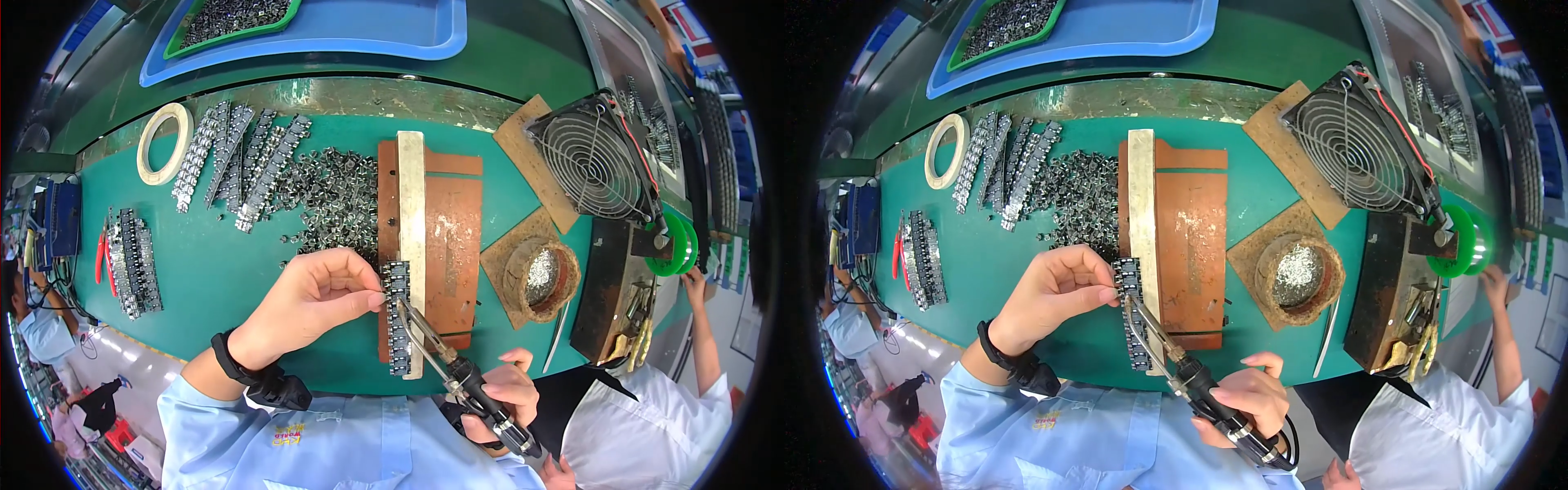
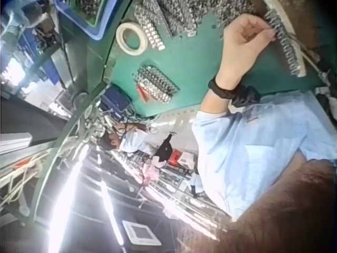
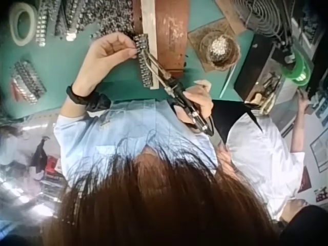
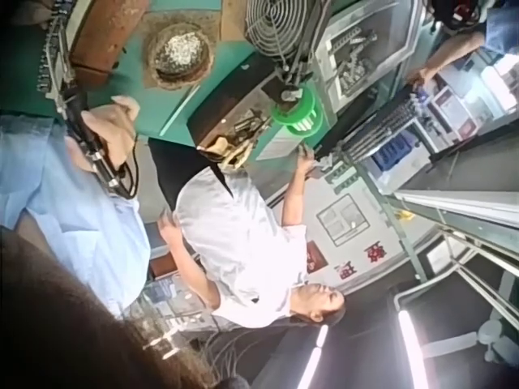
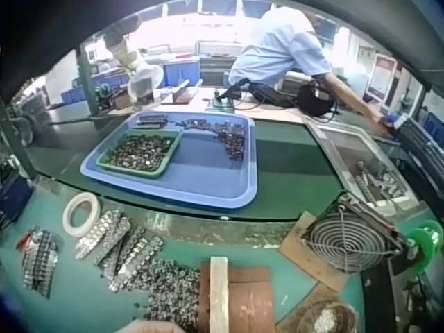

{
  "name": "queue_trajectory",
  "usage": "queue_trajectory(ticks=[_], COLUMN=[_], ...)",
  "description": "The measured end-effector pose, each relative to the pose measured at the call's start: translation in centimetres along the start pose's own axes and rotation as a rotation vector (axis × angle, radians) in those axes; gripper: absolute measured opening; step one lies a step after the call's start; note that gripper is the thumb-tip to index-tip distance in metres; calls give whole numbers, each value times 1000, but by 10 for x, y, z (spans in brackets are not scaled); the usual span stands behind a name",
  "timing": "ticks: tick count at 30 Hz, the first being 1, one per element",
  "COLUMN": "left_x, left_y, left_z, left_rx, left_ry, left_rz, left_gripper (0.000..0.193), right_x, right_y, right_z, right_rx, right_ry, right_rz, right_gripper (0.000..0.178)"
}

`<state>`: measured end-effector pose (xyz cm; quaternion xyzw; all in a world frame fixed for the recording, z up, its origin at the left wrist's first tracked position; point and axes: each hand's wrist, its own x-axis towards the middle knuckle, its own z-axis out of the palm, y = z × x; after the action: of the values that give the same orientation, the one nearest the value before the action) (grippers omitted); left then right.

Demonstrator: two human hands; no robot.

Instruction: The person picks up a small metal component by hand, places it onto a circuit board strip, and solders it using a soldering iron, repeating this process for each component.

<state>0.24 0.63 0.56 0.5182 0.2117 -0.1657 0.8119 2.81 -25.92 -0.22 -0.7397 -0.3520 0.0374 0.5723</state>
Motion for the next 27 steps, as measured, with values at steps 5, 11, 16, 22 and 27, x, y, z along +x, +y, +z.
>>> queue_trajectory(ticks=[5, 11, 16, 22, 27], left_x=[0, 2, 3, 4, 4], left_y=[1, -3, -3, -4, -2], left_z=[-1, -4, -6, -7, -6], left_rx=[9, -37, -72, -72, -79], left_ry=[-1, -33, -61, -67, -69], left_rz=[-29, -25, -22, -8, -15], left_gripper=[8, 8, 9, 12, 12], right_x=[2, 1, 4, 8, 10], right_y=[1, 3, 2, 0, 0], right_z=[4, 5, 5, 2, 1], right_rx=[-3, -15, -20, -30, -31], right_ry=[-11, -15, -31, -57, -57], right_rz=[-3, -6, 0, 15, 17], right_gripper=[40, 39, 39, 38, 38])
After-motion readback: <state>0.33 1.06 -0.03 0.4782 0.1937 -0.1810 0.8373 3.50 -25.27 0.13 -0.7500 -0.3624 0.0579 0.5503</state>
